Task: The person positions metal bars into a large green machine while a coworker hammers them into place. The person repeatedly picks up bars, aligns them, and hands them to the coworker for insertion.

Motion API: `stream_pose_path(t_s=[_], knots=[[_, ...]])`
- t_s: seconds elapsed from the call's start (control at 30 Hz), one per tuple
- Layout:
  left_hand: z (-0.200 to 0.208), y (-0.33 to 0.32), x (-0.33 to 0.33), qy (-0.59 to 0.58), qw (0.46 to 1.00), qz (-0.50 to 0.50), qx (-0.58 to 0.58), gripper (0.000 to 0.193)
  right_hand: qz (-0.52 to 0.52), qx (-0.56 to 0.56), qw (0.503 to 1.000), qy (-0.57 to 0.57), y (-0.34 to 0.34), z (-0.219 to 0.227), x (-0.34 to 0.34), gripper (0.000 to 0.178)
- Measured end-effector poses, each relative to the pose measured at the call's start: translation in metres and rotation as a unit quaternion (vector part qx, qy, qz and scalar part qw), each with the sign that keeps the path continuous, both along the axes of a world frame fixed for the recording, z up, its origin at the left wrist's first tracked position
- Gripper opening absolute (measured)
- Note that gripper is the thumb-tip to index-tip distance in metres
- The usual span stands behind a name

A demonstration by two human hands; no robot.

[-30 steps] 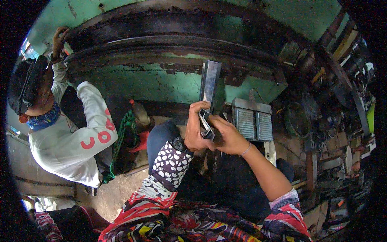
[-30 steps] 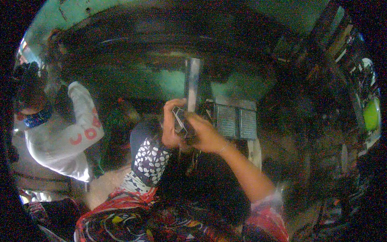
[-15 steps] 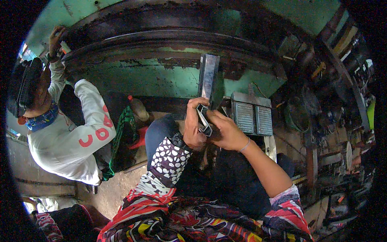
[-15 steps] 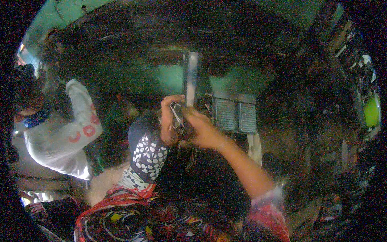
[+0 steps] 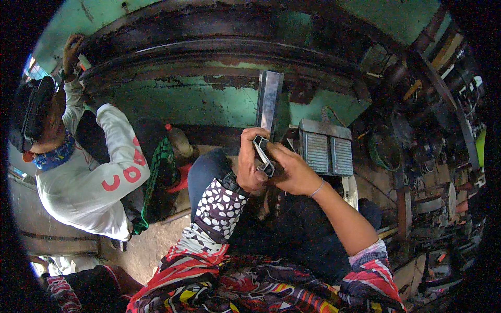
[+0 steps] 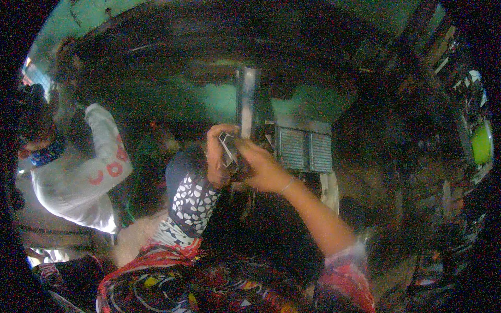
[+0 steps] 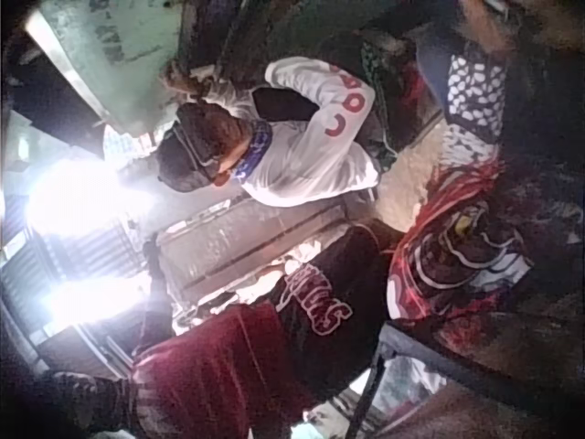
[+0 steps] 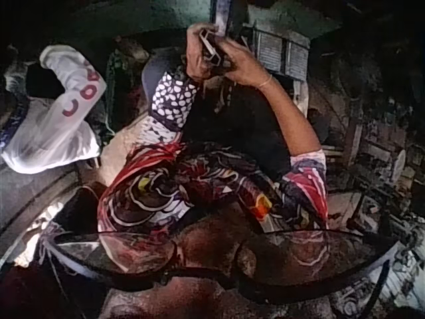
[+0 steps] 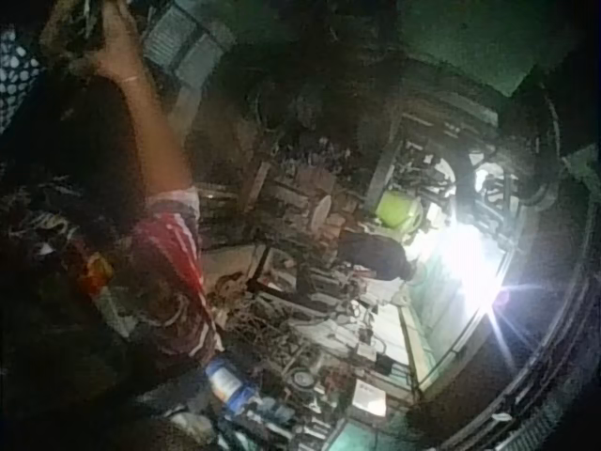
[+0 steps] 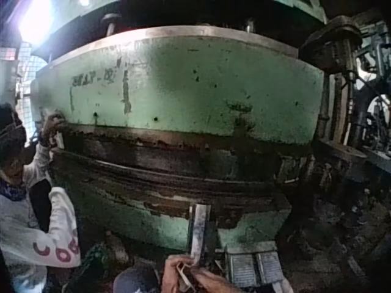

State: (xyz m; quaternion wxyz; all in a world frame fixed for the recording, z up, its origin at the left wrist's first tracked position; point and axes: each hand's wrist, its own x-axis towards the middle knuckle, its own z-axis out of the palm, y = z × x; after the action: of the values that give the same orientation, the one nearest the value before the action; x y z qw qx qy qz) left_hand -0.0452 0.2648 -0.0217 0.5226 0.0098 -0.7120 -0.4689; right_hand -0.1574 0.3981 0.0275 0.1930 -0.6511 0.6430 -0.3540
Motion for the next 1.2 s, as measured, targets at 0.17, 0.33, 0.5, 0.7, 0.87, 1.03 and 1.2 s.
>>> stream_pose_path(t_s=[0.17,0.33,0.5,0.7,0.87,1.03,1.2], knots=[[0.002,-0.002,0.001,0.033,0.999,-0.021,0.022,0.050,-0.009,0.022,0.999,-0.023,0.000,0.006,0.005,0.111],[0.001,0.000,0.003,-0.017,0.996,-0.037,0.083,0.110,-0.018,-0.026,0.999,-0.023,0.000,0.011,0.011,0.089],[0.000,0.000,0.004,-0.002,0.992,-0.047,0.120,0.107,-0.022,-0.015,1.000,-0.016,0.000,0.016,0.013,0.092],[-0.008,-0.006,0.003,0.026,0.993,-0.058,0.102,0.086,-0.003,-0.055,0.998,-0.001,0.000,0.008,0.010,0.097],[0.001,-0.003,0.000,0.061,0.989,-0.070,0.118,0.084,-0.018,-0.057,0.998,0.013,0.001,0.006,0.006,0.100],[-0.002,-0.002,0.001,0.055,0.985,-0.077,0.144,0.082,-0.027,-0.088,0.996,0.023,0.003,0.020,0.011,0.100],[-0.005,0.000,-0.003,0.089,0.975,-0.098,0.181,0.080,-0.028,-0.083,0.996,0.006,0.002,0.040,0.014,0.099]])
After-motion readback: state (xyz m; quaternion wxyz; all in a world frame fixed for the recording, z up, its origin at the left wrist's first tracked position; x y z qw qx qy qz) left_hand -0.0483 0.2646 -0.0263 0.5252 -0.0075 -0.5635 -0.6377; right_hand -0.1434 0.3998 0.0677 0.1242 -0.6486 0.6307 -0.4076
